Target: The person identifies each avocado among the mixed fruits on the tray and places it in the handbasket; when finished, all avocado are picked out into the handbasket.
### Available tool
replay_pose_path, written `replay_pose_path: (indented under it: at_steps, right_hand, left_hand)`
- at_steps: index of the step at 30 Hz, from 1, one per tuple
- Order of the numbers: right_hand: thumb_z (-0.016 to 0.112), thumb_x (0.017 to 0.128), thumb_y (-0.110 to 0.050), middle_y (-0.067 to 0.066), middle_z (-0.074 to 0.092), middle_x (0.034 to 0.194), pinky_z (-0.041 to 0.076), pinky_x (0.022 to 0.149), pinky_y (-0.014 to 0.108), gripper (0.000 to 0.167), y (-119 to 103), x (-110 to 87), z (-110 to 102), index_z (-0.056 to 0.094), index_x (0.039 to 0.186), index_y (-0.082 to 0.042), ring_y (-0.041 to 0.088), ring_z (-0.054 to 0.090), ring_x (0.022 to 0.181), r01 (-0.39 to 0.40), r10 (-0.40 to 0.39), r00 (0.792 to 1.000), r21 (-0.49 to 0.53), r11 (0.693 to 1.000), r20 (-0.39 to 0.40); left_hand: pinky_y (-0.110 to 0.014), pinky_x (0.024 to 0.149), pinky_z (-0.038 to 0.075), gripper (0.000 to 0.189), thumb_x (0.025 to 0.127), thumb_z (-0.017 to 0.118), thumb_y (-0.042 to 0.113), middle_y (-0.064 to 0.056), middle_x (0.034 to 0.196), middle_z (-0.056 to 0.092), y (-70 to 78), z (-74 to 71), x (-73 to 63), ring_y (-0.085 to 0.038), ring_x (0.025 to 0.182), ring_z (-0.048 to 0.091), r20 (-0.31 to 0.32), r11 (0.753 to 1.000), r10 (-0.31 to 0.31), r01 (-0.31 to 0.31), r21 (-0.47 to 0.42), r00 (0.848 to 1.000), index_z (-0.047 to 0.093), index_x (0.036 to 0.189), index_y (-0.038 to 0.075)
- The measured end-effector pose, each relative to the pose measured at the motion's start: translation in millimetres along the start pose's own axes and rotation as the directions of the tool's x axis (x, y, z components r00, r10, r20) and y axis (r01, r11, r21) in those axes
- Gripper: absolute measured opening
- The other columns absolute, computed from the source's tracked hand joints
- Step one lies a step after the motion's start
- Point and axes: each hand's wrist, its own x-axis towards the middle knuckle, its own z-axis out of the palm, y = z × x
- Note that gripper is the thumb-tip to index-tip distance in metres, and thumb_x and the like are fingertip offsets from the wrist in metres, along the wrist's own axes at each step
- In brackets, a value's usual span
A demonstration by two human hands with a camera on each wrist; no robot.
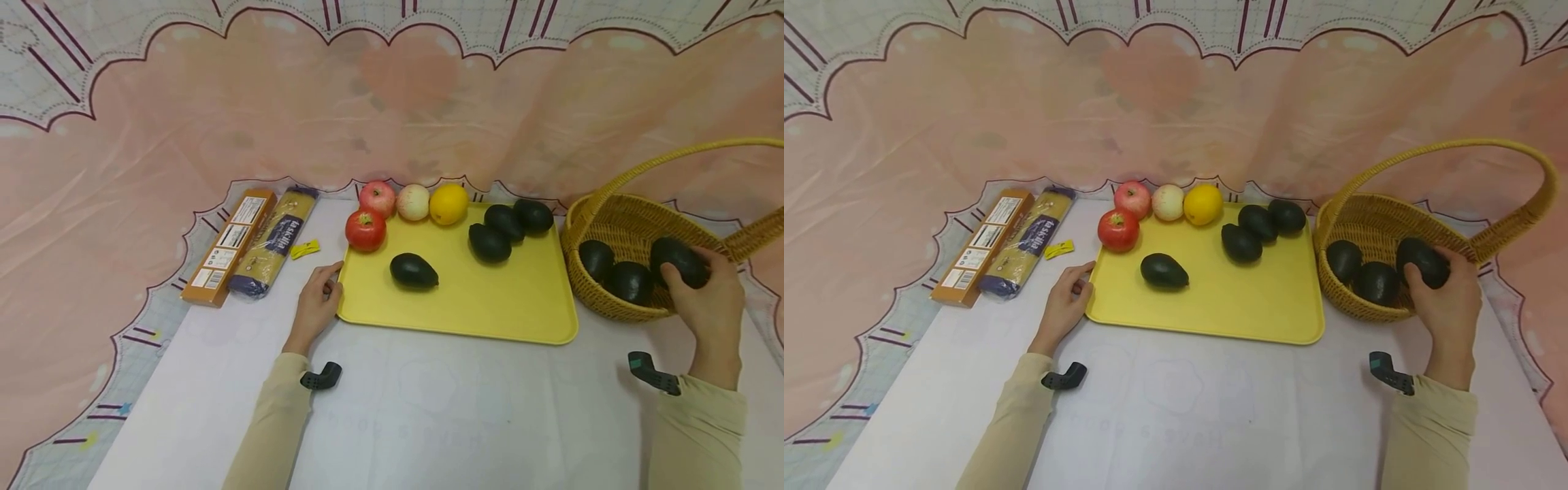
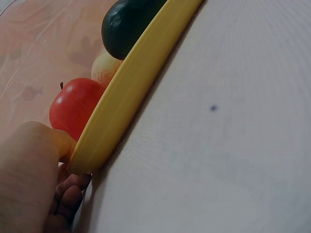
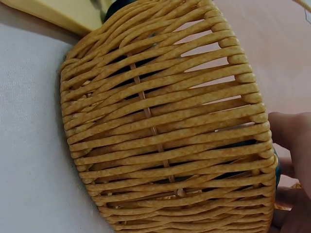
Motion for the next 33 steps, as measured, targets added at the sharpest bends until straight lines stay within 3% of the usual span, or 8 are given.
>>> replay_pose_path:
  at_steps: [9,16,33]
  right_hand:
    - [0.052,0.092,-0.025,0.035,0.036,0.139,0.027,0.098,0.064,0.061,0.5,1.4,2.2,0.033,0.144,0.001,0.055,0.035,0.123,0.058,-0.055,0.997,-0.058,0.997,0.045]
    - [0.05,0.092,-0.032,0.042,0.031,0.131,0.024,0.088,0.068,0.067,5.2,4.4,3.1,0.029,0.142,0.008,0.059,0.032,0.118,0.118,-0.098,0.984,-0.13,0.985,0.15]
    - [0.042,0.093,-0.037,0.041,0.029,0.137,0.028,0.089,0.068,0.067,1.3,8.0,8.3,0.028,0.144,0.006,0.061,0.031,0.118,0.115,-0.075,0.978,-0.204,0.972,0.194]
  left_hand:
    - [-0.031,0.072,0.043,0.041,0.094,0.051,0.012,-0.005,0.117,0.054,-1.2,2.1,0.3,-0.017,0.083,0.051,0.003,1.0,0.008,-0.008,0.004,1.0,0.052,0.135,0.017]
    - [-0.032,0.073,0.042,0.041,0.094,0.051,0.01,-0.006,0.116,0.054,0.4,1.9,0.5,-0.018,0.083,0.051,0.007,1.0,0.016,-0.016,-0.003,1.0,0.052,0.135,0.016]
    - [-0.03,0.072,0.042,0.04,0.094,0.051,0.011,-0.005,0.113,0.055,-2.4,1.0,-0.7,-0.016,0.081,0.051,-0.018,0.999,0.042,-0.042,-0.001,0.999,0.053,0.133,0.016]
